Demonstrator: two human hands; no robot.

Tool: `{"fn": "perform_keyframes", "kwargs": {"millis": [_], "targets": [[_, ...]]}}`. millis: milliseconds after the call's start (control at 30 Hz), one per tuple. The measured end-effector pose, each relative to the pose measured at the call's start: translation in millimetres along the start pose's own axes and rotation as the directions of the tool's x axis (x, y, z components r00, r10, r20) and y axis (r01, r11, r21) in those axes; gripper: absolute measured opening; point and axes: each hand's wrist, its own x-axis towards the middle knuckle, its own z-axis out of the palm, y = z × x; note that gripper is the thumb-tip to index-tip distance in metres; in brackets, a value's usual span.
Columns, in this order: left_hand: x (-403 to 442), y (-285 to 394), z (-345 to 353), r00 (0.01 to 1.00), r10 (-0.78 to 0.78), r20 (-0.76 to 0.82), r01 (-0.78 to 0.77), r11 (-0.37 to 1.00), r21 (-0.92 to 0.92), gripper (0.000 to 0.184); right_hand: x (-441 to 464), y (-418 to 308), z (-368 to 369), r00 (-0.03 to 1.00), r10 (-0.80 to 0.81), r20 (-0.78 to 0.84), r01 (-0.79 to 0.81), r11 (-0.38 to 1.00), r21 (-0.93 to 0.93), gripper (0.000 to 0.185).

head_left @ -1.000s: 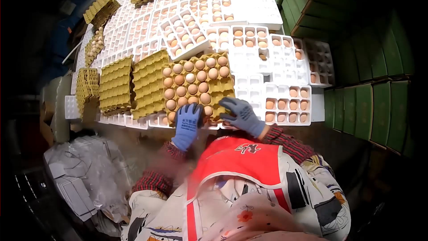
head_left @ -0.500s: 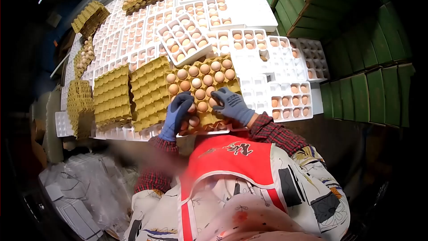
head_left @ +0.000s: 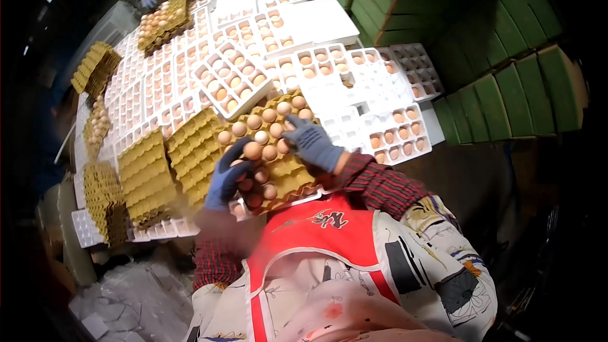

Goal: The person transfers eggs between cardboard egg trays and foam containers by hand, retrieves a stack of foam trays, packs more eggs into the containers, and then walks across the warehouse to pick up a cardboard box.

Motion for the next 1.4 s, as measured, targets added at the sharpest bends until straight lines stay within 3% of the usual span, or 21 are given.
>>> {"fn": "perform_keyframes", "kwargs": {"millis": [67, 100, 133, 200, 267, 300, 333, 400, 467, 500, 533, 600, 733, 833, 867, 1000, 1067, 1100, 1167, 1267, 1400], "targets": [[3.1, 5.1, -5.2, 0.993, 0.1, 0.059, -0.08, 0.956, -0.281, 0.065, 8.2, -10.6, 30.7, 0.987, -0.118, 0.106, 0.156, 0.852, -0.499, 0.027], [19.4, -0.1, -15.0, 0.981, 0.116, 0.156, -0.077, 0.969, -0.234, 0.066, 7.1, -11.2, 47.9, 0.997, -0.075, 0.0, 0.064, 0.84, -0.539, 0.026], [35.0, -10.8, -33.5, 0.989, 0.047, 0.141, -0.056, 0.996, 0.062, 0.058, 7.3, -20.6, 44.3, 0.997, 0.009, -0.078, -0.047, 0.863, -0.502, 0.024], [55.6, -18.4, -22.8, 0.961, 0.203, 0.186, -0.256, 0.909, 0.329, 0.046, 9.4, -16.7, 44.5, 0.981, -0.008, 0.196, 0.118, 0.822, -0.557, 0.025], [50.6, -17.4, 3.3, 0.9, 0.37, 0.23, -0.4, 0.494, 0.772, 0.03, 4.4, -20.9, 59.2, 0.995, 0.065, 0.077, -0.014, 0.849, -0.529, 0.026], [44.6, -14.3, 15.7, 0.822, 0.449, 0.351, -0.412, 0.041, 0.91, 0.021, 3.7, -23.7, 61.1, 0.989, 0.11, 0.101, -0.04, 0.844, -0.535, 0.027], [54.5, -39.7, 10.1, 0.794, 0.484, 0.368, -0.322, -0.178, 0.93, 0.018, 4.0, -19.7, 60.2, 0.997, 0.062, 0.053, -0.026, 0.863, -0.505, 0.023], [66.3, -64.7, 10.3, 0.843, 0.423, 0.332, -0.172, -0.373, 0.912, 0.021, 1.6, -10.4, 50.4, 0.995, 0.079, 0.053, -0.056, 0.939, -0.34, 0.023], [70.9, -66.4, 19.2, 0.857, 0.395, 0.33, -0.152, -0.418, 0.896, 0.019, -9.8, 8.3, 24.6, 0.989, -0.009, -0.146, -0.001, 0.998, -0.069, 0.024], [69.3, -64.4, 25.0, 0.873, 0.365, 0.324, -0.132, -0.462, 0.877, 0.017, -16.5, 11.0, -2.2, 0.979, 0.155, -0.132, -0.138, 0.982, 0.13, 0.033], [65.1, -56.6, 31.7, 0.875, 0.364, 0.319, -0.127, -0.463, 0.877, 0.017, -29.7, 28.3, -18.8, 0.95, 0.295, -0.103, -0.231, 0.884, 0.406, 0.039], [56.2, -33.1, 46.2, 0.822, 0.463, 0.332, -0.261, -0.211, 0.942, 0.017, -62.5, 87.2, -22.2, 0.856, 0.453, -0.248, -0.284, 0.814, 0.507, 0.044], [56.1, -17.6, 54.1, 0.945, 0.323, 0.059, -0.036, -0.077, 0.996, 0.028, -122.2, 161.6, -74.5, 0.778, 0.608, -0.157, -0.609, 0.792, 0.048, 0.037], [75.1, -2.1, 104.3, 0.897, 0.415, 0.15, -0.25, 0.197, 0.948, 0.033, -135.0, 185.1, -62.6, 0.882, 0.47, -0.016, -0.45, 0.833, -0.322, 0.039], [88.0, -5.9, 132.3, 0.848, 0.499, 0.178, -0.33, 0.233, 0.915, 0.033, -128.3, 183.5, -74.2, 0.848, 0.523, 0.082, -0.494, 0.838, -0.231, 0.045], [171.1, -29.1, 228.1, 0.879, 0.38, 0.287, -0.376, 0.185, 0.908, 0.031, -107.5, 235.1, -84.2, 0.792, 0.506, -0.342, -0.483, 0.861, 0.157, 0.046], [212.9, -56.7, 260.3, 0.832, 0.431, 0.349, -0.424, 0.087, 0.902, 0.031, -98.0, 255.4, -88.9, 0.787, 0.426, -0.446, -0.459, 0.888, 0.037, 0.044], [229.6, -65.7, 273.7, 0.875, 0.335, 0.351, -0.386, 0.042, 0.922, 0.033, -99.1, 257.8, -87.5, 0.834, 0.441, -0.33, -0.511, 0.844, -0.162, 0.045], [257.1, -81.5, 284.3, 0.928, 0.157, 0.338, -0.34, -0.017, 0.94, 0.04, -110.7, 277.3, -66.8, 0.874, 0.374, -0.311, -0.445, 0.873, -0.202, 0.044], [285.5, -95.0, 282.4, 0.845, 0.366, 0.391, -0.432, 0.034, 0.901, 0.041, -112.2, 280.7, -61.6, 0.863, 0.358, -0.357, -0.438, 0.882, -0.176, 0.046], [319.8, -67.5, 296.5, 0.942, 0.1, 0.322, -0.327, 0.038, 0.944, 0.036, -109.8, 277.1, -64.9, 0.865, 0.373, -0.336, -0.443, 0.882, -0.159, 0.046]]}}
